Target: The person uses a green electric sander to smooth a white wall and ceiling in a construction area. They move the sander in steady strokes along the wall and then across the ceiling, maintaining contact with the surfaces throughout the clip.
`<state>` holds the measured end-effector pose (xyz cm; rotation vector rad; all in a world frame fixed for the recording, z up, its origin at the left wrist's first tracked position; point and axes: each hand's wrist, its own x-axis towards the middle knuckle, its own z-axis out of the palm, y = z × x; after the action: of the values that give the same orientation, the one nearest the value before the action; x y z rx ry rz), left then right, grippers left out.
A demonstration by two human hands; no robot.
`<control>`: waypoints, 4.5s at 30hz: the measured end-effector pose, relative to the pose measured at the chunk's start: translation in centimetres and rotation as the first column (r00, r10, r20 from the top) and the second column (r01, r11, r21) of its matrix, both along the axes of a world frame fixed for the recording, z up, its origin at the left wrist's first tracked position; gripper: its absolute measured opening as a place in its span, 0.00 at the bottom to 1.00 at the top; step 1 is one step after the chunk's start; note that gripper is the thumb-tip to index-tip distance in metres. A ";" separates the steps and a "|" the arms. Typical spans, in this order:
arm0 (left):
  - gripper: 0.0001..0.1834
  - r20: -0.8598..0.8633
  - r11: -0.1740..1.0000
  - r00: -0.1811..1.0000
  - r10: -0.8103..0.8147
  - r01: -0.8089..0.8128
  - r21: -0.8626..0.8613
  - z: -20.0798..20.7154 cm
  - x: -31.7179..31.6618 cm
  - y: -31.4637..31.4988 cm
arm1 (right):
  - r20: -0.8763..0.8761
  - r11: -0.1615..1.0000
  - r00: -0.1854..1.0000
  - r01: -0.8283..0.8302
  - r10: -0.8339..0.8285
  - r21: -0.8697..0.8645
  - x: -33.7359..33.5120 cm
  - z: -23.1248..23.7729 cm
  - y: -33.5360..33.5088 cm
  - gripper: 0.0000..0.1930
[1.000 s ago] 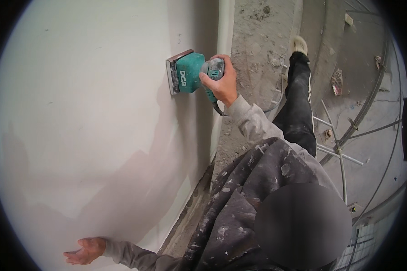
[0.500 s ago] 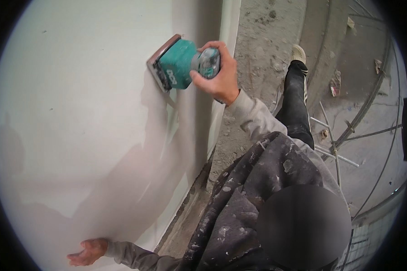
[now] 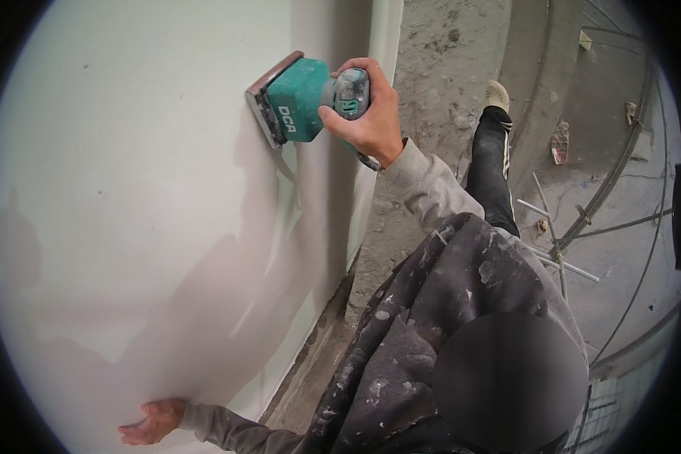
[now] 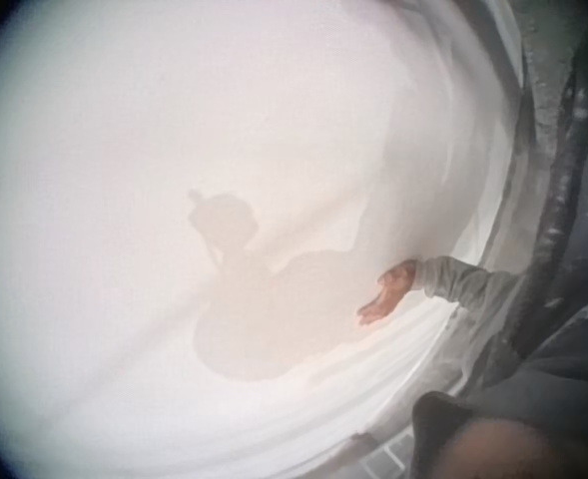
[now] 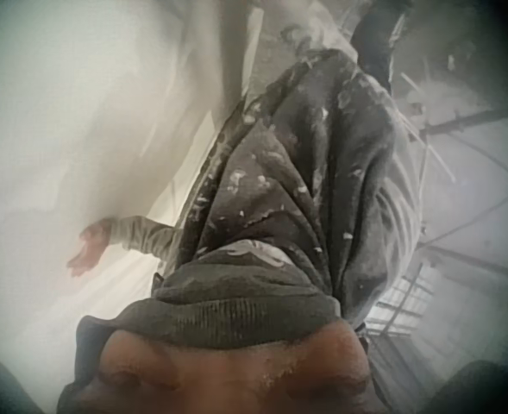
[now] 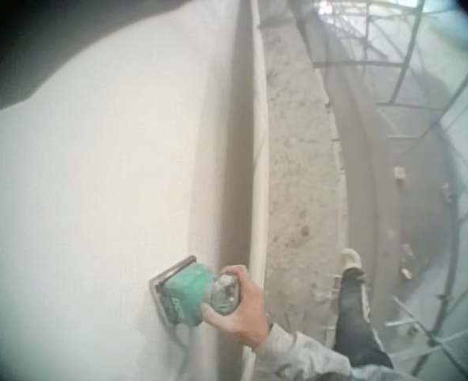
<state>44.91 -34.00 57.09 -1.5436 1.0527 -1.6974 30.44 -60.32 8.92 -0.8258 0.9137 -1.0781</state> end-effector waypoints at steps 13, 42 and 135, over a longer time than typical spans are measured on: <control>0.46 0.040 0.997 0.999 -0.030 0.032 -0.063 0.1 0.6 0.4 | 0.014 0.999 1.000 -0.025 0.025 0.043 0.1 0.6 0.6 0.27; 0.46 -0.200 0.998 0.978 0.060 -0.052 0.044 -0.7 -2.2 1.2 | 0.059 0.991 0.990 -0.130 0.132 -0.037 -0.1 1.9 1.3 0.31; 0.36 -0.090 0.997 0.994 -0.060 0.056 -0.051 -4.5 -0.2 19.9 | 0.089 0.764 0.991 0.133 -0.099 -0.631 0.9 9.4 6.7 0.25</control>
<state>44.73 -14.14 52.58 -1.6500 1.1199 -1.7170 31.34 -53.62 18.36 -1.3056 0.5468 -1.5507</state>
